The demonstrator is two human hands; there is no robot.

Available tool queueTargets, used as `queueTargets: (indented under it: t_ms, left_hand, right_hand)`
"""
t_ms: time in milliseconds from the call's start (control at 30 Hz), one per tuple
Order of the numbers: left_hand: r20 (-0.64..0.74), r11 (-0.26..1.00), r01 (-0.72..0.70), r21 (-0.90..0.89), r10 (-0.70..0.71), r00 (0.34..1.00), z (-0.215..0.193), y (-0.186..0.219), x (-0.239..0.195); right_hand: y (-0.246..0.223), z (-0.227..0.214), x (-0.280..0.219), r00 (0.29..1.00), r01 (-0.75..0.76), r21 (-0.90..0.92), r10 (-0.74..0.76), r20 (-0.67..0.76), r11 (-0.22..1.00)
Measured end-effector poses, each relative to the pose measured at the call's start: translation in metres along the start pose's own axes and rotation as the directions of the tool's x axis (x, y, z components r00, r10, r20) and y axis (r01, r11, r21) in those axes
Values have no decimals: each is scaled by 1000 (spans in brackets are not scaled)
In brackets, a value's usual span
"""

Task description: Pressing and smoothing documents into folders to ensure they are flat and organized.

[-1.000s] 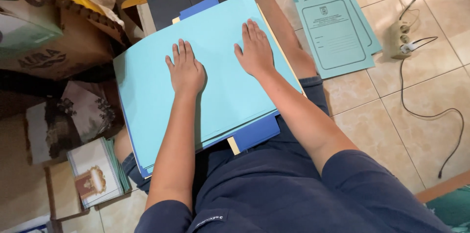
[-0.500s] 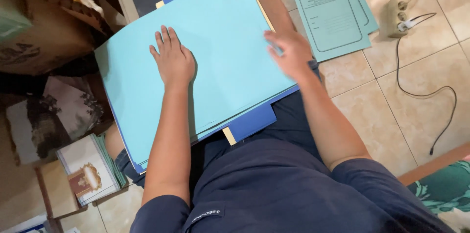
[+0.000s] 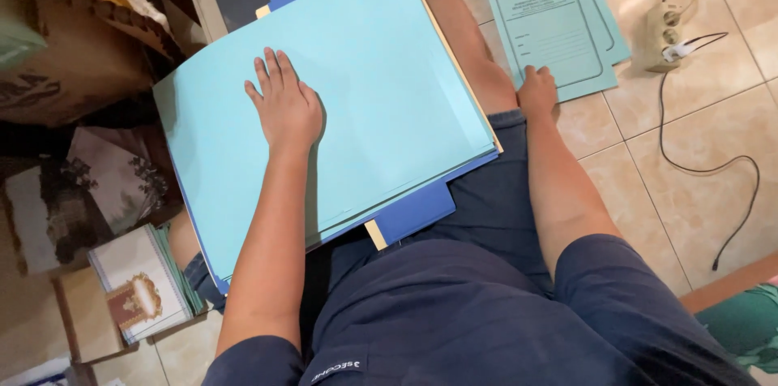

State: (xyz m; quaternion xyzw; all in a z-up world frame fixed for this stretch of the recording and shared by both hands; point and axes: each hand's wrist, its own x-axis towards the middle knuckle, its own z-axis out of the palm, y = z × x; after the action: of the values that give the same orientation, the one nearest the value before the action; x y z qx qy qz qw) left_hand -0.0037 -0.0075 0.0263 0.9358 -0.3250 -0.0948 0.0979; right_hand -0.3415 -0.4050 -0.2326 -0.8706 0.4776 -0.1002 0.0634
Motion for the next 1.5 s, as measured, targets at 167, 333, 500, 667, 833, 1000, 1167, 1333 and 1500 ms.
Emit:
queueTargets:
  t_ms: [167,333,500,667,833,1000,1167,1333,1500]
  left_hand:
    - [4,1000,-3,9,2,1000,0,0,1]
    - [24,1000,-2,13,2,1000,1,-1,2]
    - [6,1000,-8,0,8,1000,0,-2,1]
    - [-200,997,-72,-41,63,978,27,-11,10]
    - [-12,999,-8,-40,8,1000,0,-2,1]
    - [-23,999,-30,-26,29,999,2,-3,0]
    - [33,999,-33,-16,34,999,1,-5,2]
    - [-14,998,-24,-49,24,1000,9,-5,4]
    - [12,999,-26,-27,26,1000,2,-4,4]
  right_hand:
    - [-10,-21,-11,995,-100,-26,100,15,995]
    - [-9,-38,-18,883,-165,74,180,-433,984]
    - [-42,-148,9,652,167,190,37,-757,967]
    - [-171,-305,-27,546,501,114,-211,-811,858]
    - [-271,-289,-95,657,531,323,-140,-740,783]
    - [-307,-231,-152,573,749,61,-599,-560,659]
    - [-307,-218,-174,641,753,290,-759,-119,591]
    - [-266,-229,-126,770,628,316,-509,-384,711]
    - [-190,-213,-80,949,277,201,-235,-211,939]
